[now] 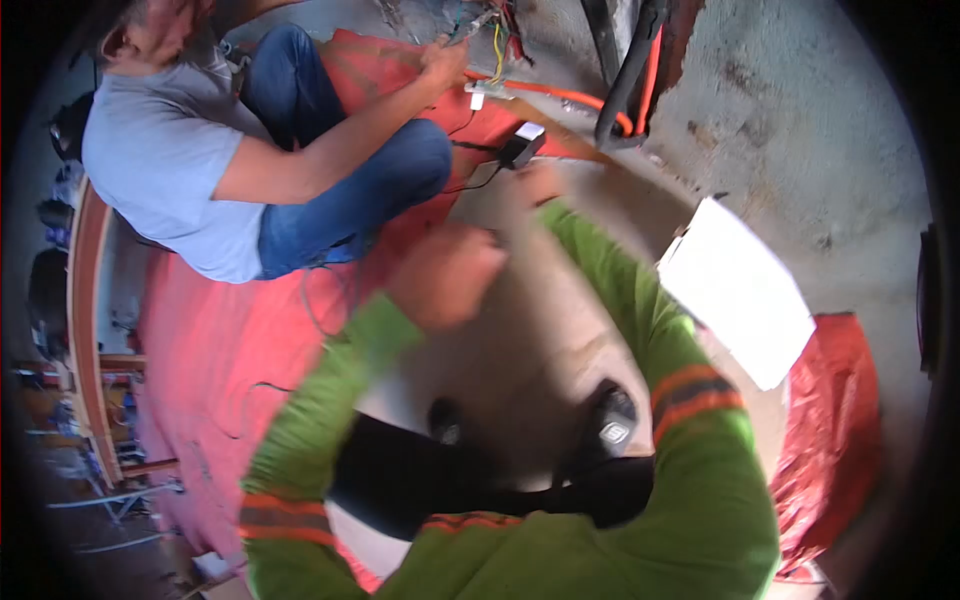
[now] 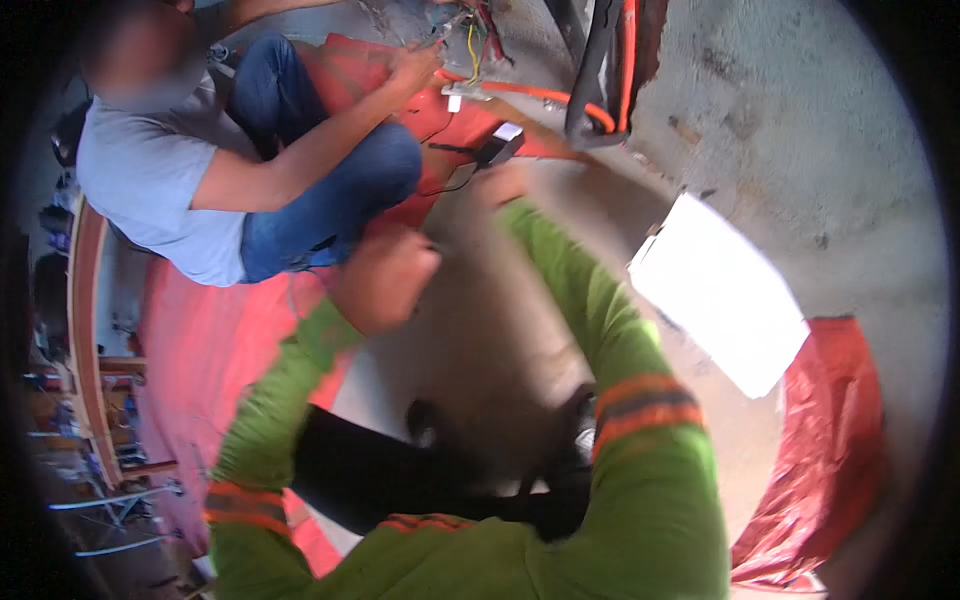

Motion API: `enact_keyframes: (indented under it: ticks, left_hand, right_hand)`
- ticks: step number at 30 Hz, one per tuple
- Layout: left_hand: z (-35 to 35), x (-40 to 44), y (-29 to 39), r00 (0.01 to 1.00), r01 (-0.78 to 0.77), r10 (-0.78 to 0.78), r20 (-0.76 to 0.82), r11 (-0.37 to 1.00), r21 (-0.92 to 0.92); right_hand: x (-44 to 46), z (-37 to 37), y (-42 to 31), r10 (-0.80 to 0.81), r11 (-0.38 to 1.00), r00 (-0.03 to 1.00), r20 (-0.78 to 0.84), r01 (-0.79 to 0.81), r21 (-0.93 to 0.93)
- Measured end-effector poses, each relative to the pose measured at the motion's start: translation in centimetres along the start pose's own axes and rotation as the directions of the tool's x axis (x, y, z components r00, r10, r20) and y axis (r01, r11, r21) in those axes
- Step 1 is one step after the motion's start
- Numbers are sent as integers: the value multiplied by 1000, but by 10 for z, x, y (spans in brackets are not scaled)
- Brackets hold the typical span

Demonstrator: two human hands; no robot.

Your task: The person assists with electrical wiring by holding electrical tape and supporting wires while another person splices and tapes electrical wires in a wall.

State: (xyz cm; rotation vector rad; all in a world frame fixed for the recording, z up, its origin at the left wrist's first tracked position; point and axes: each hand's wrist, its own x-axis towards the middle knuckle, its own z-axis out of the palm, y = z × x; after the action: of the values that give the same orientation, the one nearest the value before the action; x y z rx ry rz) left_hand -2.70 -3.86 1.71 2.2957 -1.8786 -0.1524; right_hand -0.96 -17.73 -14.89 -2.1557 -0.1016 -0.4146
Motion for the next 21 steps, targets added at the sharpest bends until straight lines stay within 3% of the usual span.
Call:
enact_keyframes:
  ticks: [1,3,4,6,8,12,15,18,21]
  left_hand:
    - [-5,-2,35,966,-59,21,-257,989,-138]
    - [-7,14,-9,939,8,-61,-339,988,-154]
    - [-1,7,-24,931,70,-151,-331,967,-244]
    - [0,-6,-26,941,192,-303,-152,846,-497]
    - [-10,-2,-13,928,133,-307,-212,803,-582]
    - [-6,-2,-19,960,73,-198,-197,857,-510]
    - [7,-9,-32,959,134,-246,-142,832,-538]
    - [7,-14,-36,956,171,-272,-106,816,-552]
    - [4,-15,-40,963,129,-231,-142,851,-509]
  right_hand:
    - [0,24,10,78,997,996,35,-77,-21]
    - [59,3,59,135,972,987,93,-113,-208]
    - [37,-10,91,264,929,957,117,-220,-299]
    - [-14,-23,98,486,873,861,150,-469,-134]
    - [-11,-34,53,505,762,825,254,-564,317]
    - [-37,-42,68,293,632,914,282,-406,660]
    - [-54,-47,68,215,629,949,231,-316,711]
    - [-64,-47,54,238,712,959,151,-278,645]
    - [-64,-53,41,195,724,964,182,-266,636]
